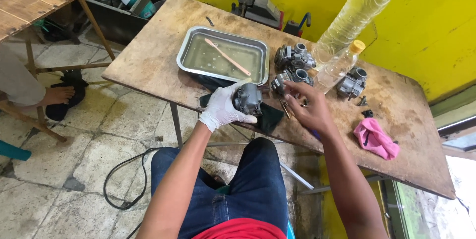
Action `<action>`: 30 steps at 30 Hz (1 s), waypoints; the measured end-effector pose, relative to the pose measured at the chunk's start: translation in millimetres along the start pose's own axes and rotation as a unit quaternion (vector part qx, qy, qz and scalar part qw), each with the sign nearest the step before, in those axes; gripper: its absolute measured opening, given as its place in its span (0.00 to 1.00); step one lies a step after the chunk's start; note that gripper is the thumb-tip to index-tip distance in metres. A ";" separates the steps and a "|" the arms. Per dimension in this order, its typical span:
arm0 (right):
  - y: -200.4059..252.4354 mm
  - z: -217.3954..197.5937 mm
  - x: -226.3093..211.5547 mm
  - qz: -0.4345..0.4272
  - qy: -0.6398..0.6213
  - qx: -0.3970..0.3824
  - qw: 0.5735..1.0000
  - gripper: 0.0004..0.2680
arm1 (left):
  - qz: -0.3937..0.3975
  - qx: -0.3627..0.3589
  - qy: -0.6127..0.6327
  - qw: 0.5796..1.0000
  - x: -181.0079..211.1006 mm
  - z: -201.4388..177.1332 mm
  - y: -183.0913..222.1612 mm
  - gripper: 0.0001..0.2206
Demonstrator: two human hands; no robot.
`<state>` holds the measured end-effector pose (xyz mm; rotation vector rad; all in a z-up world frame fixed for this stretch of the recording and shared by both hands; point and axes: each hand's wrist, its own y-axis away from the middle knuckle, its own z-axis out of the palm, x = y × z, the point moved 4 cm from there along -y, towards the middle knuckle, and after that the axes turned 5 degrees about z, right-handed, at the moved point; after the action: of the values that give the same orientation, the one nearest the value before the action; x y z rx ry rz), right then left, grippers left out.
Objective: The person assembles a carburetor by hand, using a screwdriver to tighten screws and attaching various small parts. They wipe the carburetor with a pink cloth and place components onto the table.
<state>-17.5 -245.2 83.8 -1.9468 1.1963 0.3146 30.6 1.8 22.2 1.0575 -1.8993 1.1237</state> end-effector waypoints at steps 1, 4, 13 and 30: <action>4.5 0.9 5.2 0.002 0.000 0.001 1.000 0.15 | -0.001 -0.002 0.000 1.000 -0.4 1.8 0.9 0.42; 18.1 0.4 25.4 0.043 0.001 0.022 0.999 0.10 | 0.001 -0.005 -0.025 1.000 -0.3 5.0 1.0 0.41; 68.2 -40.3 87.3 0.115 0.084 0.168 0.976 0.11 | 0.007 0.006 -0.011 1.000 -1.8 8.6 1.3 0.38; 43.0 15.5 48.8 0.186 0.233 -0.018 0.954 0.12 | 0.000 0.001 0.006 1.000 -6.9 12.1 1.0 0.39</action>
<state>-25.0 -274.0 24.0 -1.8737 1.8839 0.0617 31.0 -6.8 11.3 1.0501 -1.8885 1.1305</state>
